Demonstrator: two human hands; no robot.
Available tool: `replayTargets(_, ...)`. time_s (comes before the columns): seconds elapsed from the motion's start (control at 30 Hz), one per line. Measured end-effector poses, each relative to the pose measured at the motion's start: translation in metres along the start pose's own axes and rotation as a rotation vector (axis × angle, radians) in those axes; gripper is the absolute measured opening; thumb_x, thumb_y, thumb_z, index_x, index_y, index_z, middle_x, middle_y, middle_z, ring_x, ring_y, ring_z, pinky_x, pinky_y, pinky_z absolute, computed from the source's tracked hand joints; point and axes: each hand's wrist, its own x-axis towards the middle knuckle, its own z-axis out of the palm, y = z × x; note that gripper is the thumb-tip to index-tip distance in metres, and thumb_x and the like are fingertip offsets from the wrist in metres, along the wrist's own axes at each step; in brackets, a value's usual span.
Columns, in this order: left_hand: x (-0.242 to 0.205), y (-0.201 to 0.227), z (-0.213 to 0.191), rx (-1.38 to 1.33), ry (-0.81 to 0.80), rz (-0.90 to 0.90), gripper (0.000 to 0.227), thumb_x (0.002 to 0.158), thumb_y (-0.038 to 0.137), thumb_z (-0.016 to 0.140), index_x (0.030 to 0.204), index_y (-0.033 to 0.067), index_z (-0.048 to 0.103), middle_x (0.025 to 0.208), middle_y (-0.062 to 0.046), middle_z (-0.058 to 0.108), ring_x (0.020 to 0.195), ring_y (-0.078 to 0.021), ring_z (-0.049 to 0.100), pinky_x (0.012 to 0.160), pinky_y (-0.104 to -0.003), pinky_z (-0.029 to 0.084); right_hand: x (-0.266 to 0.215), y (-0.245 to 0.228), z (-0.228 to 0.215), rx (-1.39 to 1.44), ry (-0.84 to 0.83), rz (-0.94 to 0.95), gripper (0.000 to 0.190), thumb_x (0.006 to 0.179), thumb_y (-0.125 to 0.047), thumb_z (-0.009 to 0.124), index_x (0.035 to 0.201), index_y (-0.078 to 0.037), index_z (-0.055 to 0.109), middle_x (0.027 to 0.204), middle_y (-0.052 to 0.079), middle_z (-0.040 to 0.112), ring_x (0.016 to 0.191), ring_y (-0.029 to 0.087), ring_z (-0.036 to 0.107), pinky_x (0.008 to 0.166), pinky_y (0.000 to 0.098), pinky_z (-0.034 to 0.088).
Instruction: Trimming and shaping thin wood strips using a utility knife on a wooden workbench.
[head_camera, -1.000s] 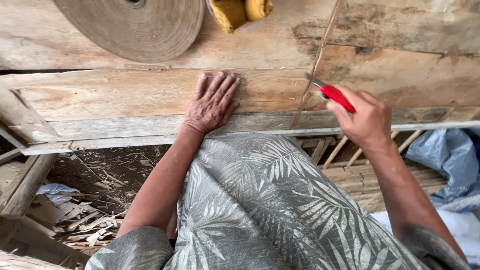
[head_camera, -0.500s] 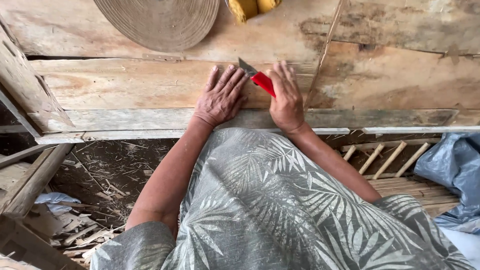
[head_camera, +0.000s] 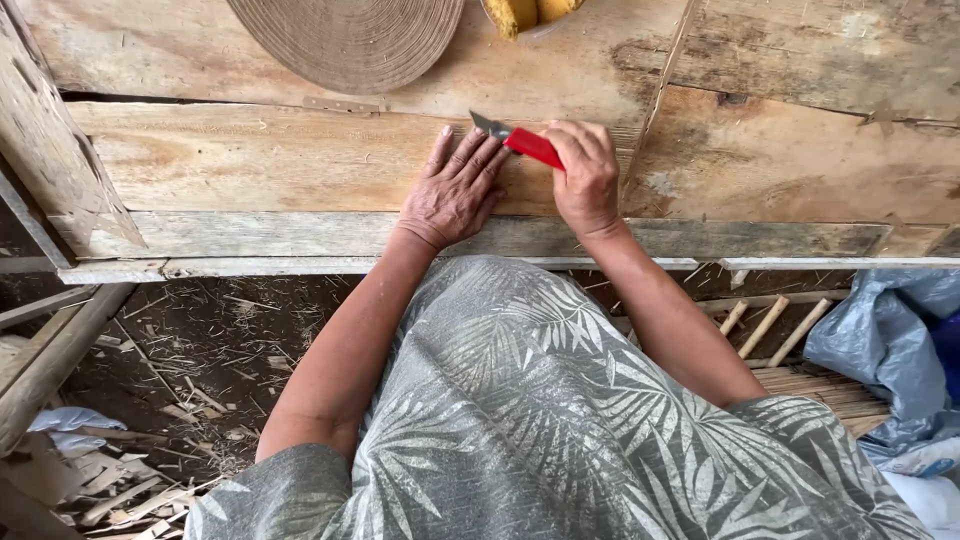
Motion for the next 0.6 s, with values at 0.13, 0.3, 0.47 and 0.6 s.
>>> replayTargets(0.13, 0.001, -0.001, -0.003, -0.016, -0.006, -0.002, 0.063, 0.104, 0.048, 0.052, 0.161, 0.0214, 0.041, 0.166, 0.001, 0.038, 0.155, -0.0209, 0.027, 0.129, -0.049, 0.008, 0.013, 0.008, 0.005, 0.015, 0.005, 0.011, 0.026, 0.091, -0.001, 0.072, 0.112, -0.016, 0.075, 0.106, -0.002, 0.069, 0.1, 0.022, 0.064, 0.094, 0.0384, 0.053)
replayTargets(0.3, -0.002, -0.003, -0.002, -0.027, 0.054, 0.03, 0.056, 0.107, 0.045, 0.051, 0.157, 0.021, 0.047, 0.163, -0.001, 0.042, 0.154, -0.0215, 0.029, 0.129, -0.049, 0.009, 0.036, -0.015, -0.007, 0.193, 0.075, 0.071, 0.007, 0.103, -0.012, 0.063, 0.108, -0.009, 0.067, 0.097, 0.006, 0.063, 0.09, 0.032, 0.061, 0.085, 0.0421, 0.05)
replayTargets(0.47, 0.004, -0.005, -0.029, -0.035, 0.095, 0.144, 0.047, 0.111, 0.028, 0.055, 0.153, 0.007, 0.053, 0.155, -0.01, 0.055, 0.146, -0.0303, 0.047, 0.124, -0.054, 0.026, 0.051, -0.04, -0.018, 0.127, 0.027, 0.049, 0.026, 0.099, 0.004, 0.061, 0.124, 0.001, 0.068, 0.113, 0.017, 0.059, 0.102, 0.034, 0.061, 0.09, 0.0431, 0.053)
replayTargets(0.6, 0.002, -0.009, -0.026, -0.041, 0.09, 0.165, 0.047, 0.107, 0.017, 0.05, 0.153, 0.0063, 0.052, 0.155, -0.011, 0.054, 0.146, -0.0319, 0.046, 0.123, -0.056, 0.028, 0.053, -0.038, -0.018, 0.146, 0.03, 0.066, 0.023, 0.099, 0.0, 0.065, 0.121, 0.002, 0.07, 0.115, 0.016, 0.063, 0.102, 0.033, 0.065, 0.093, 0.0407, 0.054)
